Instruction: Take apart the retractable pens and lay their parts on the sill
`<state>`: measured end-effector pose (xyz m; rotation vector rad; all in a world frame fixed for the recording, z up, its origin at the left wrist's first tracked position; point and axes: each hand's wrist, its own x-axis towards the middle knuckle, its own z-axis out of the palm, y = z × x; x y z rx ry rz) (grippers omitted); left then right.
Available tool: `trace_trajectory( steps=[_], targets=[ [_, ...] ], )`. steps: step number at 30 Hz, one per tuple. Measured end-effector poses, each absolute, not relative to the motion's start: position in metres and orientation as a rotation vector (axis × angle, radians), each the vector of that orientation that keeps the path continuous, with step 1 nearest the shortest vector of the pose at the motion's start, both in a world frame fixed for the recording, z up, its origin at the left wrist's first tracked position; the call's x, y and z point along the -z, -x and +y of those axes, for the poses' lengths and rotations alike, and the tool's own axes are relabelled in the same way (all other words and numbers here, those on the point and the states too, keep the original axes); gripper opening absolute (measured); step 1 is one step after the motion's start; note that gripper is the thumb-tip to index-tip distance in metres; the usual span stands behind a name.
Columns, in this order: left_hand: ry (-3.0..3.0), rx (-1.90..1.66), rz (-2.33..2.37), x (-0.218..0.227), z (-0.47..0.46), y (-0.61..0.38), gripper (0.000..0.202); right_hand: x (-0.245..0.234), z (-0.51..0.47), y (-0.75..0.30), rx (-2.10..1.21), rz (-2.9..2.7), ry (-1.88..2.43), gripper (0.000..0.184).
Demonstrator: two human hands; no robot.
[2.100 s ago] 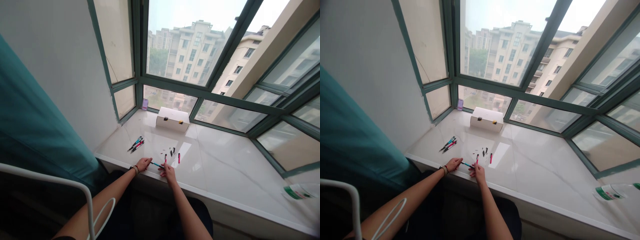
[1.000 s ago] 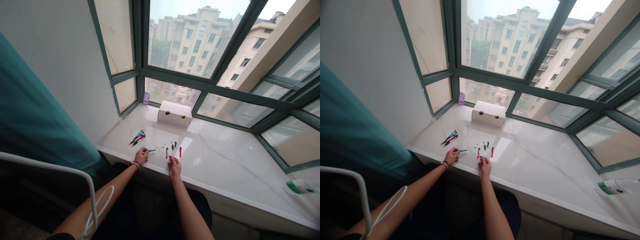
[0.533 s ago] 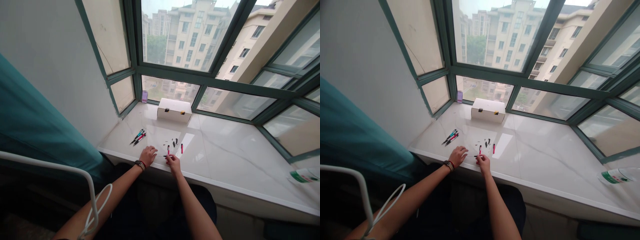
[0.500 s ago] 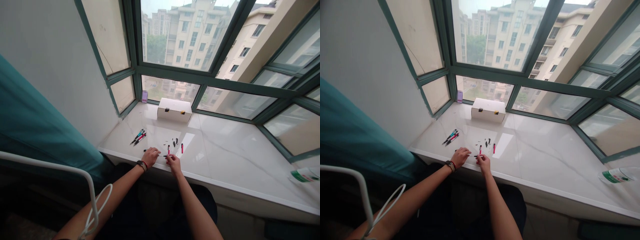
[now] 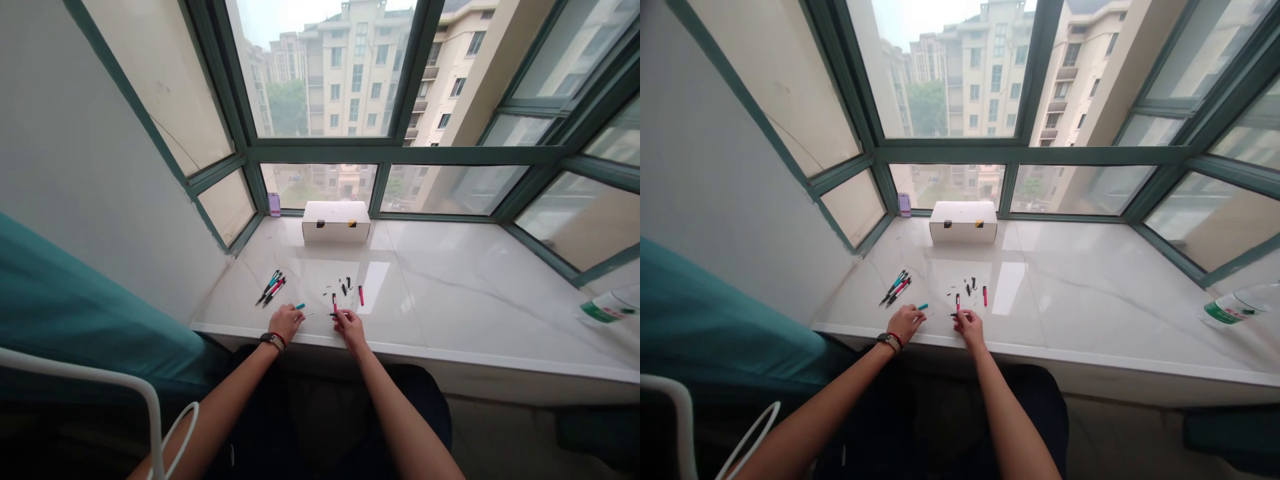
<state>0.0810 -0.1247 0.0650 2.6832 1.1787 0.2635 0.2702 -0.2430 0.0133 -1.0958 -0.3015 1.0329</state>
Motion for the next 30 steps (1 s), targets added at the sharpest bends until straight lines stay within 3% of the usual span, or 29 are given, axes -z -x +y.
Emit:
trace_trajectory(
  steps=[10,20,24,27,30],
  targets=[
    [-2.458,-0.247,1.57,-0.046,-0.068,-0.056,0.029,-0.012,-0.242,-0.271,-1.03,-0.256,1.091,0.037],
    [-2.411,-0.405,1.581,-0.036,-0.058,-0.068,0.029,-0.011,-0.242,-0.27,-1.017,-0.296,1.116,0.037],
    [-2.496,-0.598,1.299,-0.049,-0.087,-0.082,0.028,-0.013,-0.242,-0.27,-1.021,-0.311,1.118,0.038],
    [-2.569,-0.501,0.883,-0.056,-0.119,-0.102,0.028,-0.013,-0.242,-0.27,-1.031,-0.352,1.133,0.038],
    [-2.576,-0.444,0.806,-0.056,-0.143,-0.122,0.029,-0.012,-0.241,-0.269,-1.027,-0.381,1.144,0.038]
  ],
)
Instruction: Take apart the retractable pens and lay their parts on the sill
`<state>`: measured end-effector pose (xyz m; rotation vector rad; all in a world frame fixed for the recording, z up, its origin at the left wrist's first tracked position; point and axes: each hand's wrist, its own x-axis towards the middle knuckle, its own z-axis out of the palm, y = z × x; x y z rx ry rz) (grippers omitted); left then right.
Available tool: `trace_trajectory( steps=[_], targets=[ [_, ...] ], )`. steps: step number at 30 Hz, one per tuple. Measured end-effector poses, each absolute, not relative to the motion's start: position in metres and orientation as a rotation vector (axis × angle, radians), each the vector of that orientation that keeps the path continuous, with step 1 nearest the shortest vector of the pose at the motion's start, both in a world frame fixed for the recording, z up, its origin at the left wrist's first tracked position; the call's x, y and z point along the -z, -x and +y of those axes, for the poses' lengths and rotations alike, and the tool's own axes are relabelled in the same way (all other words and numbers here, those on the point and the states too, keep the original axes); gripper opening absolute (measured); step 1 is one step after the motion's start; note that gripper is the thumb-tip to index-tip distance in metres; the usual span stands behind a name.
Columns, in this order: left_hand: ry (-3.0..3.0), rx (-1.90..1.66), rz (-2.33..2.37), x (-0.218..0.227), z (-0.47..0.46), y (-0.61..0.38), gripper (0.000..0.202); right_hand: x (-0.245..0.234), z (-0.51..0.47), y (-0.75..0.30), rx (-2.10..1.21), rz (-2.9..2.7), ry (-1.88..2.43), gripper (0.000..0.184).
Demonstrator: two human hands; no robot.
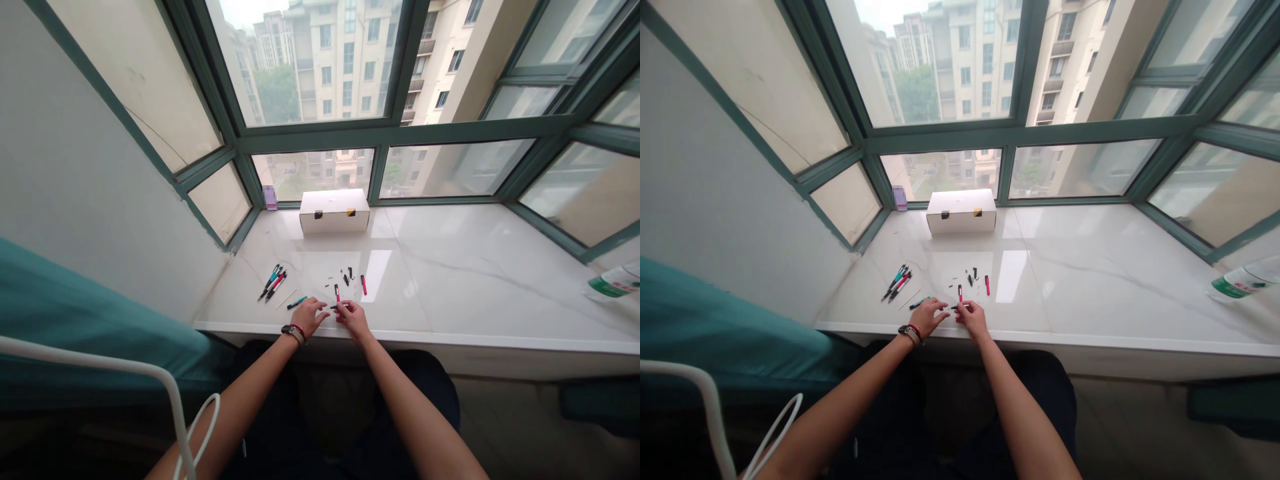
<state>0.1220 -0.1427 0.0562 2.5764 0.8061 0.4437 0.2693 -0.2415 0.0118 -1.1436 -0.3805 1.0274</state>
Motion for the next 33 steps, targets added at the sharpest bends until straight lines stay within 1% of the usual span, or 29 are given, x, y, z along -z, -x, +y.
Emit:
trace_trajectory(
  steps=[5,10,16,22,29,33],
  targets=[
    [-2.543,-0.354,0.938,-0.053,-0.155,-0.137,0.027,-0.014,-0.243,-0.268,-1.03,-0.412,1.154,0.038],
    [-2.535,-0.301,1.027,-0.059,-0.146,-0.126,0.029,-0.018,-0.243,-0.268,-1.007,-0.388,1.166,0.04],
    [-2.568,-0.373,1.235,-0.063,-0.112,-0.118,0.031,-0.017,-0.241,-0.268,-1.011,-0.373,1.164,0.042],
    [-2.603,-0.355,1.34,-0.059,-0.089,-0.147,0.03,-0.015,-0.242,-0.268,-1.002,-0.382,1.155,0.042],
    [-2.57,-0.317,1.443,-0.053,-0.088,-0.174,0.03,-0.013,-0.24,-0.268,-0.999,-0.376,1.15,0.041],
    [-2.519,-0.442,1.395,-0.058,-0.104,-0.166,0.029,-0.014,-0.24,-0.269,-1.008,-0.378,1.147,0.04]
  ],
)
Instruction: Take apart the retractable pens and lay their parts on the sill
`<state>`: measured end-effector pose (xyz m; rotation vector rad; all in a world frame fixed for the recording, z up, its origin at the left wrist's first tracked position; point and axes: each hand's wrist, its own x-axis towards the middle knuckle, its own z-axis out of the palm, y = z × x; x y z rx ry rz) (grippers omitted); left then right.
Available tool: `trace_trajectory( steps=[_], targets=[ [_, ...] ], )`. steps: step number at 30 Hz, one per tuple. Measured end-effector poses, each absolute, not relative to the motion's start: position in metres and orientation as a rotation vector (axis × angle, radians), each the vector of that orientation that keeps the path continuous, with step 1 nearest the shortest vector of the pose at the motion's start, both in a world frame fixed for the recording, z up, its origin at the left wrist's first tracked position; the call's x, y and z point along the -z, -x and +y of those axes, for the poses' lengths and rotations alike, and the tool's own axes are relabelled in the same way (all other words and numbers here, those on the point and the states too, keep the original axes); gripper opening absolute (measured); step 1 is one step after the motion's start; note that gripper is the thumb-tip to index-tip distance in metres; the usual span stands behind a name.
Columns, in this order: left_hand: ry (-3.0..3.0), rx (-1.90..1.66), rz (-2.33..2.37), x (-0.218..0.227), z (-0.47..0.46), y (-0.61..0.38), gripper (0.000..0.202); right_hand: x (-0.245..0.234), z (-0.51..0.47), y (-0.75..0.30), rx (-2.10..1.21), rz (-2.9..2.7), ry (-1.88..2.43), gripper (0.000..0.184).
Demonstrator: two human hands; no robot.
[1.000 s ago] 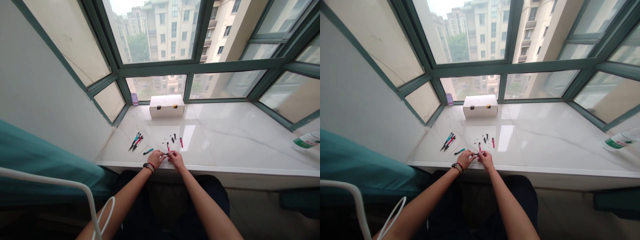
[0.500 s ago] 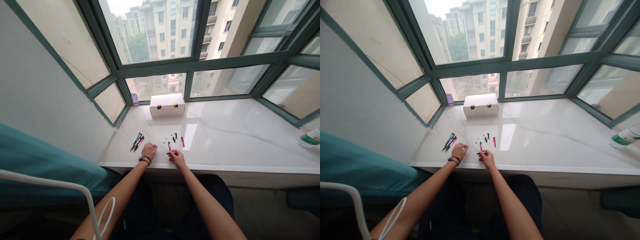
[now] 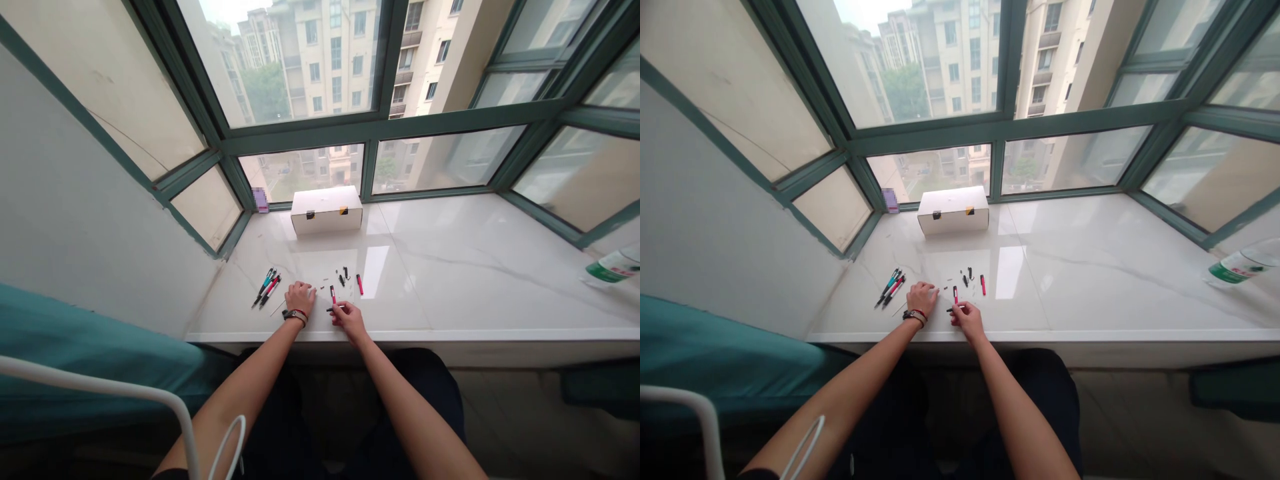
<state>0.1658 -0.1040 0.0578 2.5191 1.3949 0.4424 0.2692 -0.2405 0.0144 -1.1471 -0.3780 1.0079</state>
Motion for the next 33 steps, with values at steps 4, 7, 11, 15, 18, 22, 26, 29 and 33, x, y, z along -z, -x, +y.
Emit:
trace_trajectory(
  steps=[4,7,11,15,18,22,26,29,33],
  targets=[
    [-2.449,-0.646,0.965,-0.054,-0.14,-0.146,0.029,-0.016,-0.241,-0.269,-1.011,-0.395,1.14,0.041],
    [-2.289,-0.632,0.75,-0.042,-0.162,-0.135,0.032,-0.016,-0.241,-0.268,-1.014,-0.429,1.149,0.043],
    [-2.049,-0.622,0.79,-0.027,-0.166,-0.131,0.032,-0.016,-0.241,-0.267,-1.004,-0.501,1.21,0.042],
    [-1.843,-0.663,0.808,-0.02,-0.153,-0.133,0.032,-0.016,-0.239,-0.265,-0.989,-0.559,1.288,0.043],
    [-1.739,-0.669,0.818,-0.017,-0.145,-0.131,0.036,-0.014,-0.236,-0.262,-0.974,-0.624,1.371,0.047],
    [-1.681,-0.686,0.788,-0.017,-0.144,-0.127,0.038,-0.013,-0.235,-0.259,-0.923,-0.721,1.47,0.053],
    [-1.877,-0.652,0.894,-0.021,-0.155,-0.128,0.039,-0.015,-0.238,-0.259,-0.837,-0.851,1.562,0.058],
    [-2.067,-0.638,1.041,-0.023,-0.164,-0.132,0.041,-0.016,-0.239,-0.26,-0.81,-0.882,1.58,0.056],
    [-2.106,-0.668,1.106,-0.021,-0.166,-0.136,0.047,-0.018,-0.24,-0.259,-0.897,-0.831,1.51,0.051]
  ],
)
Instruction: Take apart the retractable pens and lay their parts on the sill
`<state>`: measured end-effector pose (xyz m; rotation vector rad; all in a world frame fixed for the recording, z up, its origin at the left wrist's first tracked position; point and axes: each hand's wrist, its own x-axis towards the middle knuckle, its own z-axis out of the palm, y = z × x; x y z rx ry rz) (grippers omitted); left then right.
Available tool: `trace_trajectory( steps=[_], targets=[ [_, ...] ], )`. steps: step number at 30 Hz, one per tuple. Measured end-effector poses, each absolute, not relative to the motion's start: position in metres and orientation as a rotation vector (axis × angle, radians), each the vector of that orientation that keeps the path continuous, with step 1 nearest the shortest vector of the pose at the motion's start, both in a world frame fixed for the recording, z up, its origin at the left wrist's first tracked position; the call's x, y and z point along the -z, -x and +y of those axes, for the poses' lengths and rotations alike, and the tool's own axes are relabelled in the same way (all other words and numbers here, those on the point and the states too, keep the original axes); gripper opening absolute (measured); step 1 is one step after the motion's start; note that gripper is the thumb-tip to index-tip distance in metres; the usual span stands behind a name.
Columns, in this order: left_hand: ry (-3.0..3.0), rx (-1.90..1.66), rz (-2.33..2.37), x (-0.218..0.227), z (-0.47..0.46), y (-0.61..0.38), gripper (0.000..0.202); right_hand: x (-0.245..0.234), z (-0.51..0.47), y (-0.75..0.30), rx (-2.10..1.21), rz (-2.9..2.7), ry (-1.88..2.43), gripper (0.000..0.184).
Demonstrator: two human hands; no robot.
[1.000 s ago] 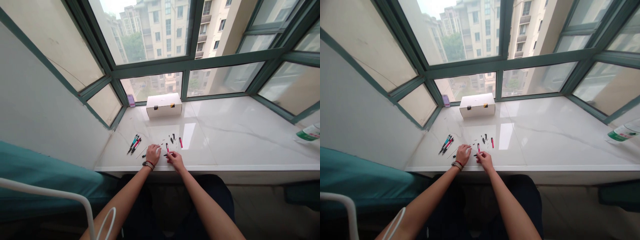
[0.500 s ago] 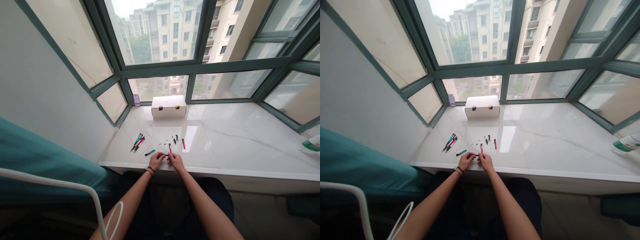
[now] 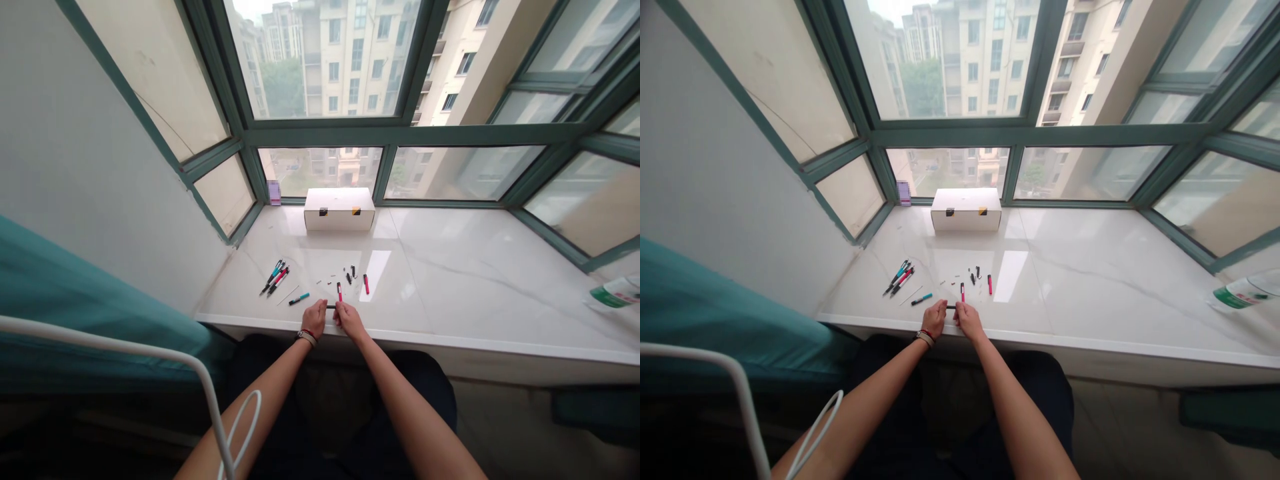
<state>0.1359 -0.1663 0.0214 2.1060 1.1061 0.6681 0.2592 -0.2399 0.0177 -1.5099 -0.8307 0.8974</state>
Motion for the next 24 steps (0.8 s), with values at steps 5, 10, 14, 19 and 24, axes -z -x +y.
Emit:
trace_trajectory(
  steps=[5,10,14,19,24],
  targets=[
    [-2.033,-0.705,1.084,-0.022,-0.1624,-0.1352,0.051,-0.0186,-0.2388,-0.2587,-0.965,-0.804,1.423,0.042],
    [-2.017,-0.746,1.11,-0.023,-0.1642,-0.1354,0.053,-0.0175,-0.2414,-0.2627,-1.033,-0.765,1.338,0.04],
    [-2.011,-0.777,1.113,-0.022,-0.1648,-0.1365,0.053,-0.0157,-0.2433,-0.2661,-1.077,-0.691,1.286,0.043],
    [-1.975,-0.778,1.129,-0.0203,-0.1633,-0.1376,0.054,-0.0146,-0.243,-0.2674,-1.089,-0.626,1.282,0.04],
    [-1.978,-0.765,1.134,-0.0184,-0.1631,-0.1387,0.052,-0.0146,-0.2441,-0.2678,-1.054,-0.576,1.21,0.04]
  ],
)
